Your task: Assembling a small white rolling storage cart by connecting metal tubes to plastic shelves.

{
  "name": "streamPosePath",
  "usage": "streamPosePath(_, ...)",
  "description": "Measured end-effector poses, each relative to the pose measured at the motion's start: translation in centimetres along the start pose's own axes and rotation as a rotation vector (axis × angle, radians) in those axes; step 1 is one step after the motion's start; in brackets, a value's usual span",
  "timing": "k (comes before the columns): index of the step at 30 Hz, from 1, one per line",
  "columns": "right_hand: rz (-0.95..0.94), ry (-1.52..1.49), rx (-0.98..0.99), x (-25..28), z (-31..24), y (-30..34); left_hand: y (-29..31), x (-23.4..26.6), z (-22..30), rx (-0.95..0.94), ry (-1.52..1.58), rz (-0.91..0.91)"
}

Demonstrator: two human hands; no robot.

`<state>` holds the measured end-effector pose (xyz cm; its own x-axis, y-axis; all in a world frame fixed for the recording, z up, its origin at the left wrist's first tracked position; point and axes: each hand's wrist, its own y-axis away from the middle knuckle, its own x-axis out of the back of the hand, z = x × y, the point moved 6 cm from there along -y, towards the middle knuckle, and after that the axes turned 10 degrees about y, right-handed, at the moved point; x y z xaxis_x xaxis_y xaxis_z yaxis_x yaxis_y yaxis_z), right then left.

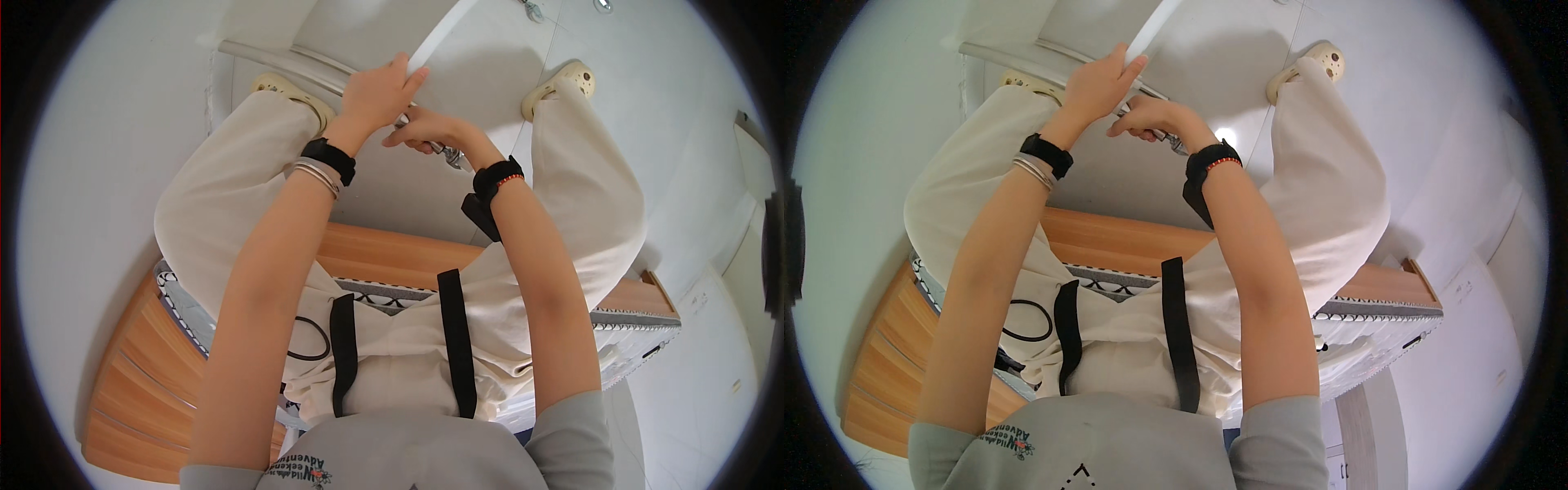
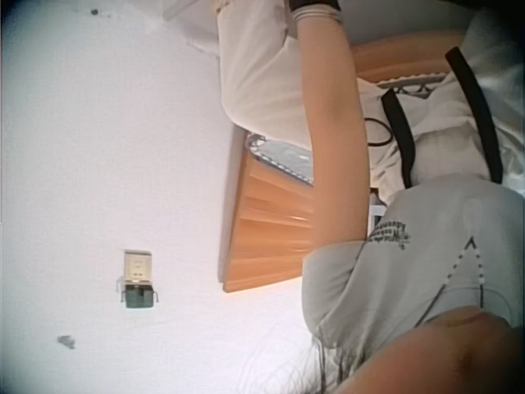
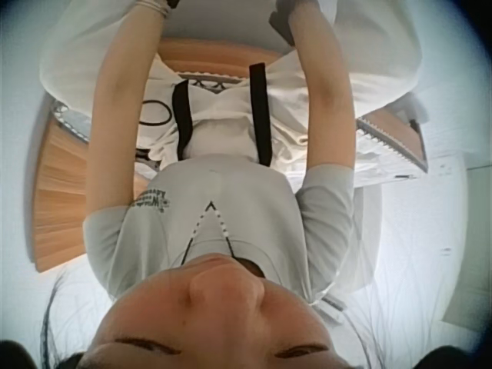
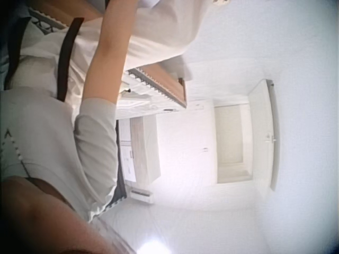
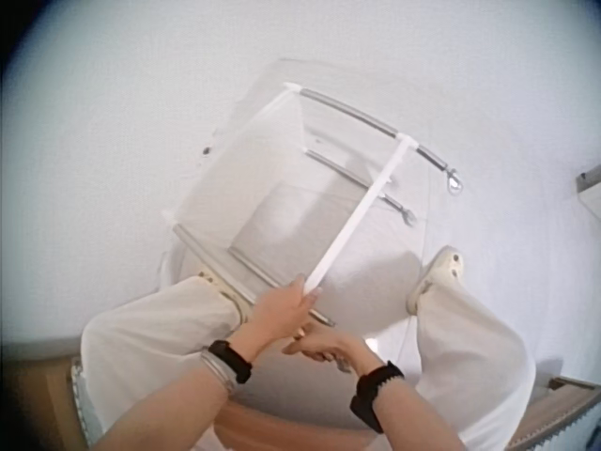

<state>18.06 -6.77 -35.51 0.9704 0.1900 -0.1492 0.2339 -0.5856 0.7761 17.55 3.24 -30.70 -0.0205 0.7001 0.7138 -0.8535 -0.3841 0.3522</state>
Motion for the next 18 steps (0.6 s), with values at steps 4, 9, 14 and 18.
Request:
streamPosePath(4, 0.043, 0.026, 0.063, 0.20, -0.05, -0.03, -0.29, -0.07, -0.06, 0.028, 0.047, -0.048)
streamPosePath(9, 0.096, 0.013, 0.021, 0.06, 0.29, -0.39, -0.33, -0.10, -0.12, 0.073, 0.077, -0.082)
streamPosePath(14, 0.122, 0.022, 0.018, 0.09, 0.32, -0.46, -0.20, -0.24, -0.25, 0.056, 0.072, -0.068)
streamPosePath(18, 0.114, -0.030, 0.059, -0.01, 0.25, -0.65, -0.03, 0.04, 0.15, -0.030, 0.033, 0.041)
